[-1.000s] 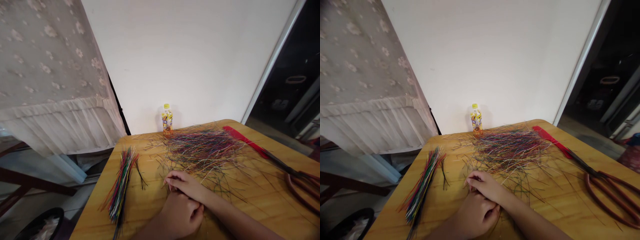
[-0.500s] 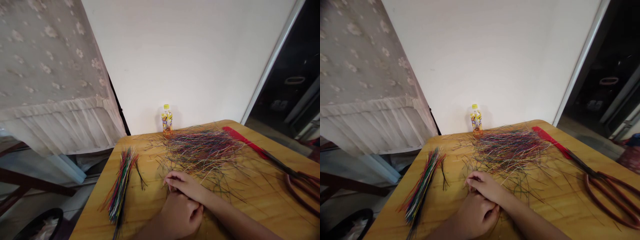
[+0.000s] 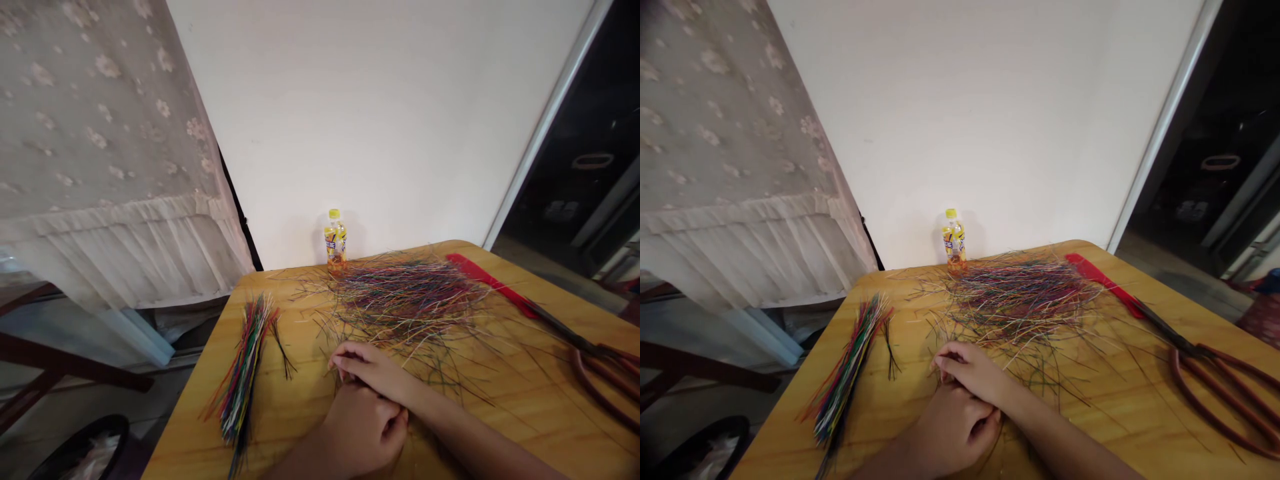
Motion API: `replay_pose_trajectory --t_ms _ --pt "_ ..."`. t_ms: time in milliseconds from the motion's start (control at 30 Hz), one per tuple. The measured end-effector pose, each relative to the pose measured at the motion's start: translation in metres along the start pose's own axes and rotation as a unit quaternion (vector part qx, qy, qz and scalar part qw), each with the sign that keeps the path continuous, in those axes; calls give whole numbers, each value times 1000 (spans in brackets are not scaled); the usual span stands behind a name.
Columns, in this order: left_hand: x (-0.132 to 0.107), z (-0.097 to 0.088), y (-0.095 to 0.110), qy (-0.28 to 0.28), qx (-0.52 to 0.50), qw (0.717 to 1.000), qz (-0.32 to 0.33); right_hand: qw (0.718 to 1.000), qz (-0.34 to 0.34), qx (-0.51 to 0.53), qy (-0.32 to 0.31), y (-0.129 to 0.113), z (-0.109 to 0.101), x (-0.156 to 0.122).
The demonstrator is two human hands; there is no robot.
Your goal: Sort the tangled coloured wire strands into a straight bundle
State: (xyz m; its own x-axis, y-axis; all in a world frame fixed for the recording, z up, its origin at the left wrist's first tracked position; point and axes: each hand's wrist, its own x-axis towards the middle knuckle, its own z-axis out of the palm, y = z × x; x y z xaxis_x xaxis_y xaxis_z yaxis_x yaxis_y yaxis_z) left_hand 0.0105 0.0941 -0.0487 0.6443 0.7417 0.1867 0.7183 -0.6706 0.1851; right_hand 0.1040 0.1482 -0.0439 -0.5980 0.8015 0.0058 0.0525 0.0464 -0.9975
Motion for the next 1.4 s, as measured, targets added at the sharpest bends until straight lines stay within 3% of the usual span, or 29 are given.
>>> replay_pose_trajectory --t_ms 567,1033,1400 --pt "2 -8 2 -35 -18 999 -7 1000 4 -15 -3 -3 -1 0" --pt "2 -10 4 -18 -17 1000 -18 1000 14 3 -6 -6 1 1" --pt "-1 3 -1 5 0 1000 2 1000 17 0 -6 -4 1 1"
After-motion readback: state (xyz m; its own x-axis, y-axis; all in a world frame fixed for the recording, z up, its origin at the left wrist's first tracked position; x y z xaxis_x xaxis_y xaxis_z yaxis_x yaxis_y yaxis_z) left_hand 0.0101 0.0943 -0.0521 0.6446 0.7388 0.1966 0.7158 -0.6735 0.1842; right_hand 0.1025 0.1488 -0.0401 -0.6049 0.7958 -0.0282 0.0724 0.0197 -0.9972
